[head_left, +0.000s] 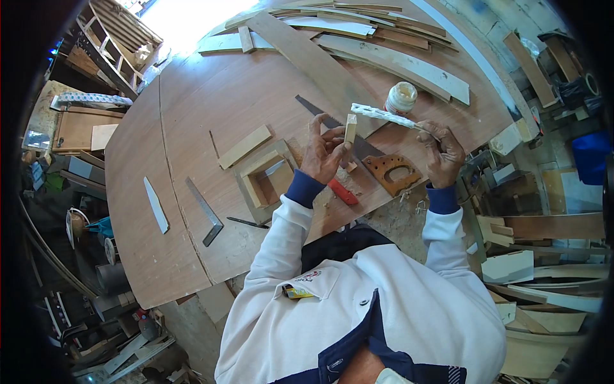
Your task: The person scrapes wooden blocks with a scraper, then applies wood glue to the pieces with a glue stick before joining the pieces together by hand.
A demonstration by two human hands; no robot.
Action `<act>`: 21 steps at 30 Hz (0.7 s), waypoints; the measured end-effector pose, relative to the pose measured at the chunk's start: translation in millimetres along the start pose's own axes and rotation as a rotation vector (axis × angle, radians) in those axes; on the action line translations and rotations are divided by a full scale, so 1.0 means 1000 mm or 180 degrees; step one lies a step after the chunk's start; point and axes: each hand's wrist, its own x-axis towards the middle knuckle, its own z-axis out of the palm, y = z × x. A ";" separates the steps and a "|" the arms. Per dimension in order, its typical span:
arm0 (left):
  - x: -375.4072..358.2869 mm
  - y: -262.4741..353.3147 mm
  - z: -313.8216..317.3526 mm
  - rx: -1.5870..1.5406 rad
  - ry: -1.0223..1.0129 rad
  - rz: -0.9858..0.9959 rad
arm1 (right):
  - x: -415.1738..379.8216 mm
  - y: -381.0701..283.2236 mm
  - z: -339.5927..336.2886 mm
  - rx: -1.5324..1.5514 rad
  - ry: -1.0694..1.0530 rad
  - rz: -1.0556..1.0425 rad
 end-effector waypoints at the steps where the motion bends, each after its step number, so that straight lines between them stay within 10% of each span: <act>1: 0.000 0.000 0.000 -0.0001 0.0001 0.0000 | 0.002 -0.003 -0.001 -0.0001 -0.0002 0.0000; 7: -0.002 -0.004 -0.004 -0.0091 -0.0024 -0.0012 | 0.004 -0.008 0.001 -0.1170 -0.0285 -0.1029; 12: -0.002 -0.011 -0.004 0.0320 0.0032 0.0366 | -0.003 0.000 0.008 0.0454 0.0628 0.1250; 21: -0.006 -0.014 -0.004 0.0399 0.0115 0.0355 | -0.006 0.012 0.012 0.1564 0.1025 0.2374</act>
